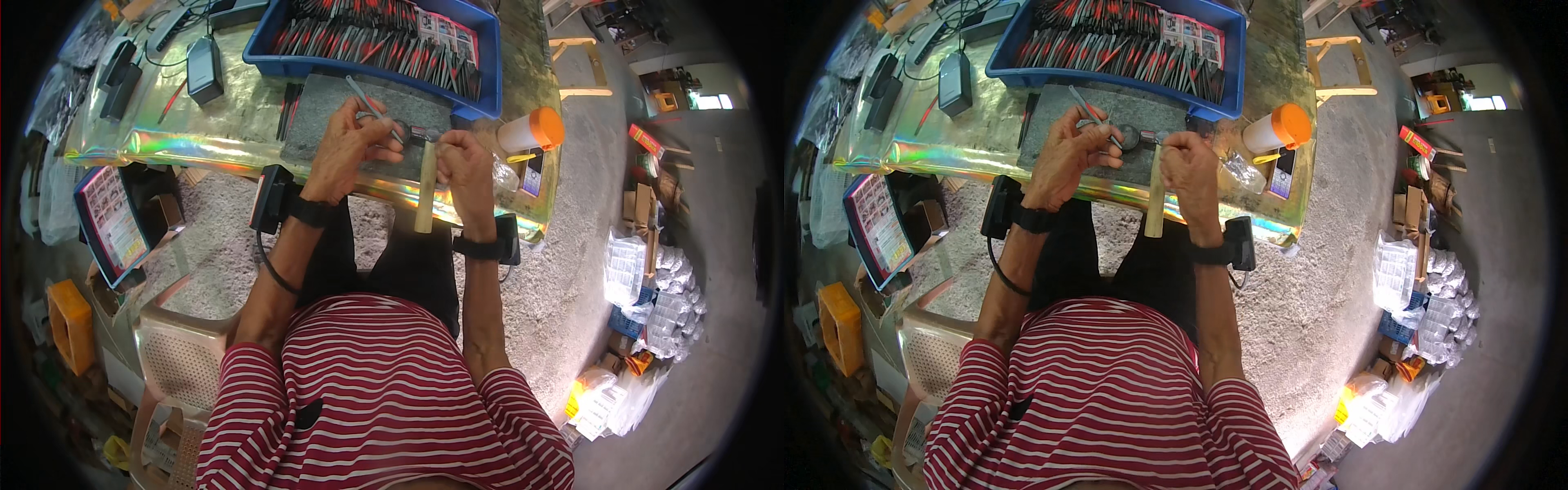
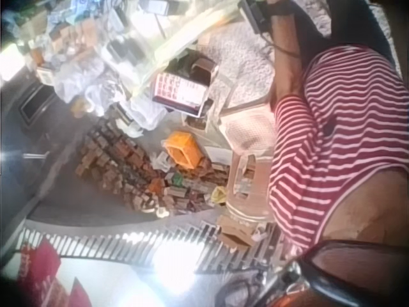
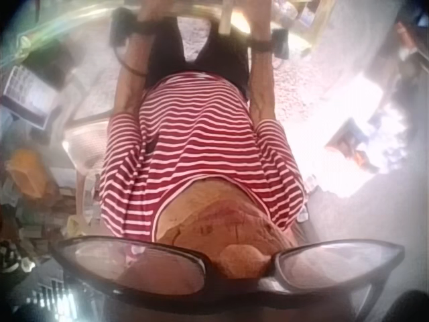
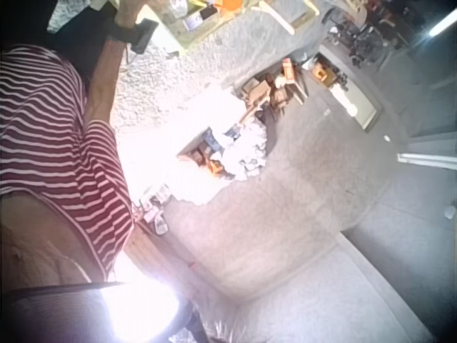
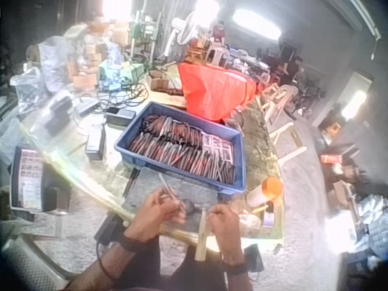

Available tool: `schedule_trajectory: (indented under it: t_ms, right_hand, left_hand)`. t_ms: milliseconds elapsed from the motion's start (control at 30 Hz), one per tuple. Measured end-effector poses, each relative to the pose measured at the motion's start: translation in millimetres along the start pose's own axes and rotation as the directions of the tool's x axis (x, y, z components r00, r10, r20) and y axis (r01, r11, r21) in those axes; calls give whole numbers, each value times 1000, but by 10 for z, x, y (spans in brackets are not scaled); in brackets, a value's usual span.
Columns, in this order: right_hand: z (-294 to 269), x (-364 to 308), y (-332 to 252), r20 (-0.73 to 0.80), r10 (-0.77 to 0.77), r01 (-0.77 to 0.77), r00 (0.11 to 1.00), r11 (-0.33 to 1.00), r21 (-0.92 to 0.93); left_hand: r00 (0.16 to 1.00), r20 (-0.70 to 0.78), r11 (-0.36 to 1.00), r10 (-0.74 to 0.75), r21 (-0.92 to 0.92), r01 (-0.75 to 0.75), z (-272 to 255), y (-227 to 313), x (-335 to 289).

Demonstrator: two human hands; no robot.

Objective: The person picks up a small metal piece and a connector by hand, positions them on a wooden block, and strikes the assembly with a hammer before placing the component back into a tray.

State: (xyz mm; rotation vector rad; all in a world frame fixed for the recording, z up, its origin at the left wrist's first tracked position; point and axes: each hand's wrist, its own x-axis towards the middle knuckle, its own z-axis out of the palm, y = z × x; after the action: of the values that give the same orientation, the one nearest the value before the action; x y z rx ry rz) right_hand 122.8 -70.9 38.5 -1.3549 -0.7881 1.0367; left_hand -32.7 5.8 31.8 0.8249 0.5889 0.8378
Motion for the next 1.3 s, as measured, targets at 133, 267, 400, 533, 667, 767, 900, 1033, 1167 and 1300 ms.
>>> schedule_trajectory:
  t_ms: [133, 267, 400, 533, 667, 767, 900, 1033, 1167, 1300]
  right_hand:
    - [219, -107, -136, 101, 6, -13, 995, 998, 65]
    - [345, -168, -182, 149, -69, 48, 986, 989, 138]
    - [377, -184, -164, 125, -122, 95, 985, 974, 205]
    - [396, -172, -150, 86, -127, 106, 988, 971, 216]
    - [410, -158, -123, 52, -152, 132, 987, 954, 269]
    - [425, -156, -114, 15, -182, 172, 983, 949, 264]
    - [421, -144, -90, -19, -254, 251, 967, 942, 223]
    - [422, -143, -71, -32, -281, 282, 959, 945, 165]
    - [443, -151, -90, -57, -297, 303, 953, 942, 143]
    - [446, -159, -102, -66, -292, 299, 954, 945, 132]
  left_hand:
    - [1000, -2, 998, 3, -56, -3, 23, 18, -34]
    - [999, 29, 978, -13, -207, 18, 42, 14, -56]
    - [998, 60, 957, -14, -289, 31, 54, 8, -83]
    - [998, 65, 930, -20, -365, 43, 60, -23, -91]
    - [998, 49, 908, -25, -418, 44, 69, -53, -89]
    - [998, 52, 882, -28, -469, 49, 54, -82, -80]
    - [998, 45, 878, -35, -476, 52, 63, -96, -83]
    - [999, 41, 873, -29, -486, 46, 75, -101, -80]
    - [999, 32, 871, -39, -488, 50, 80, -116, -72]
    - [998, 44, 862, -34, -505, 52, 91, -117, -75]
